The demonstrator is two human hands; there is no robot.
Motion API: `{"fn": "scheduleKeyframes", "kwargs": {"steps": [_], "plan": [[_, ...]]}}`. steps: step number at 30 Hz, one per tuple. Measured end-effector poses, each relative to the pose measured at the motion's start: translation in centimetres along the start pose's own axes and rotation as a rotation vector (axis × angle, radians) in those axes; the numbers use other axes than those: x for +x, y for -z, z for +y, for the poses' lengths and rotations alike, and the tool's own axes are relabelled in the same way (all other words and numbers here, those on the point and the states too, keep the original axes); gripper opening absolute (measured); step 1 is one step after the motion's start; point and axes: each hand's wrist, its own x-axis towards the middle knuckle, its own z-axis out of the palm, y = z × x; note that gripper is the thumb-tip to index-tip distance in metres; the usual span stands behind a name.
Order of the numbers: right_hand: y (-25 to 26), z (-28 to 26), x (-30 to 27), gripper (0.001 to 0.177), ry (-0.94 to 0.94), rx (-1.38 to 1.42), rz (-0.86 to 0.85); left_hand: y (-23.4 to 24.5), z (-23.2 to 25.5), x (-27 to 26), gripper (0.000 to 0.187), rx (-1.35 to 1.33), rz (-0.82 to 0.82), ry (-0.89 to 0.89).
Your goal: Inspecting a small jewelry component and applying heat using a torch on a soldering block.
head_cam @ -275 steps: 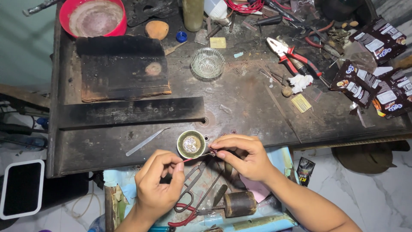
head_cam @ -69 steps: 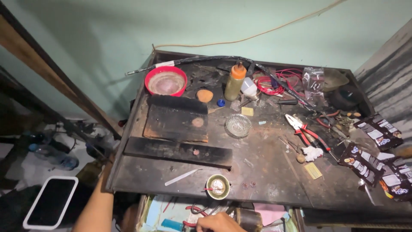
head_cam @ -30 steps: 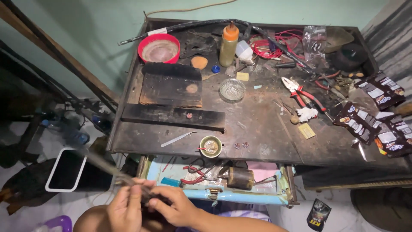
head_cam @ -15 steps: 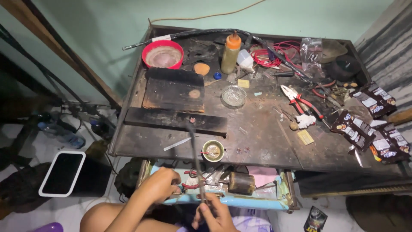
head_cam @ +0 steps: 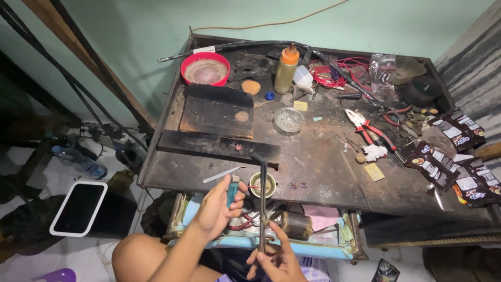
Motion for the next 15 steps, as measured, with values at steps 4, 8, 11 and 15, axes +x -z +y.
{"fn": "scheduleKeyframes", "kwargs": {"steps": [4,8,11,15], "plan": [[0.1,2.0,-0.1,0.078,0.082,0.039,-0.094,-2.6,-0.6,2.0,0.051,-0.136,0.122,0.032],[0.0,2.4,-0.3,0.077,0.064,0.065,-0.151,-4.2,-0.8,3.5,0.048,-0.216,0.224,0.041],[-0.2,2.2,-0.2,0.078,0.048,0.038,-0.157,-4.8,-0.9,4.4,0.043,-0.236,0.266,0.011],[-0.6,2.1,-0.2,0.08,0.006,-0.011,-0.101,-5.9,-0.6,4.2,0.035,-0.282,0.268,-0.055]]}}
